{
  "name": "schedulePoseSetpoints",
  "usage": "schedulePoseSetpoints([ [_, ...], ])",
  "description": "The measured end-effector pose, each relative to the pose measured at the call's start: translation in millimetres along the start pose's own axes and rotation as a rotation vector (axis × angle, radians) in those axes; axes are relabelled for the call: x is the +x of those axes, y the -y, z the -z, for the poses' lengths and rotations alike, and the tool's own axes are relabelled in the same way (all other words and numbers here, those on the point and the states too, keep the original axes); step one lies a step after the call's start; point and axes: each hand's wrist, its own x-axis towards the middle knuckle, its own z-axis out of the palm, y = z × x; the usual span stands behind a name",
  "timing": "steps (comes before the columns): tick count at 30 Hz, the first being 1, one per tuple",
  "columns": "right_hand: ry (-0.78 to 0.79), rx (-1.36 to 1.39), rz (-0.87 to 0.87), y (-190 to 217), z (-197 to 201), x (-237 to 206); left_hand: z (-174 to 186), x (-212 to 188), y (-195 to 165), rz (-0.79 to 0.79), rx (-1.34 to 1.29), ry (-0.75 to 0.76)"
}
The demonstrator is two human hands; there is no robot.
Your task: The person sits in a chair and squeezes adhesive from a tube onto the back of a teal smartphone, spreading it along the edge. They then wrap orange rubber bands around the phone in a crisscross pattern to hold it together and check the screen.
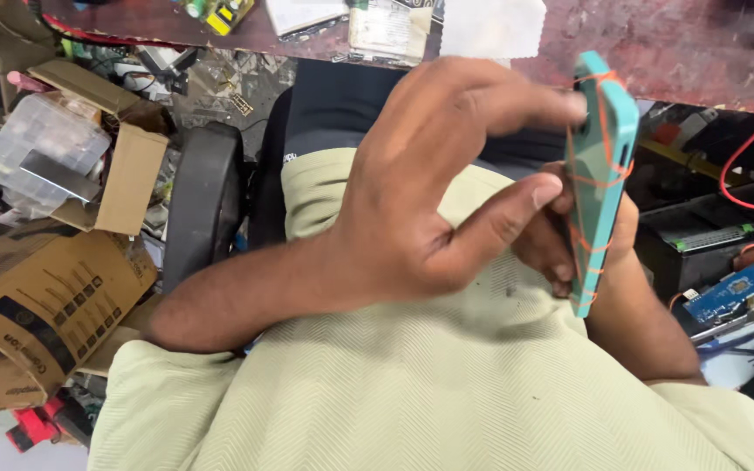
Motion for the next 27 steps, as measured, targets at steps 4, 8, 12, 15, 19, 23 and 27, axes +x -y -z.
schedulePoseSetpoints([
  [4, -0.256, -0.014, -0.068, -3, -13, -13, -3, 11, -2, -0.02, 0.018, 0.006],
  [8, -0.447, -0.171, -0.147, -4, -21, -24, -12, 12, 0, 0.008, -0.125, 0.084],
  [12, -0.44, -0.094, -0.208, -5, -18, -26, -25, 9, 10, 0.059, -0.297, 0.133],
  [15, -0.456, -0.106, -0.233, -6, -13, -27, -27, 5, 14, 0.071, -0.312, 0.155],
  [19, -0.372, -0.037, -0.218, -11, -2, -31, -23, 4, 17, 0.071, -0.376, 0.194],
  [23, -0.378, 0.006, -0.175, -12, 10, -32, -15, 11, 20, 0.107, -0.529, 0.252],
  [27, -0.675, -0.312, -0.143, 6, 7, -28, 0, 26, 29, 0.047, -0.578, 0.288],
])
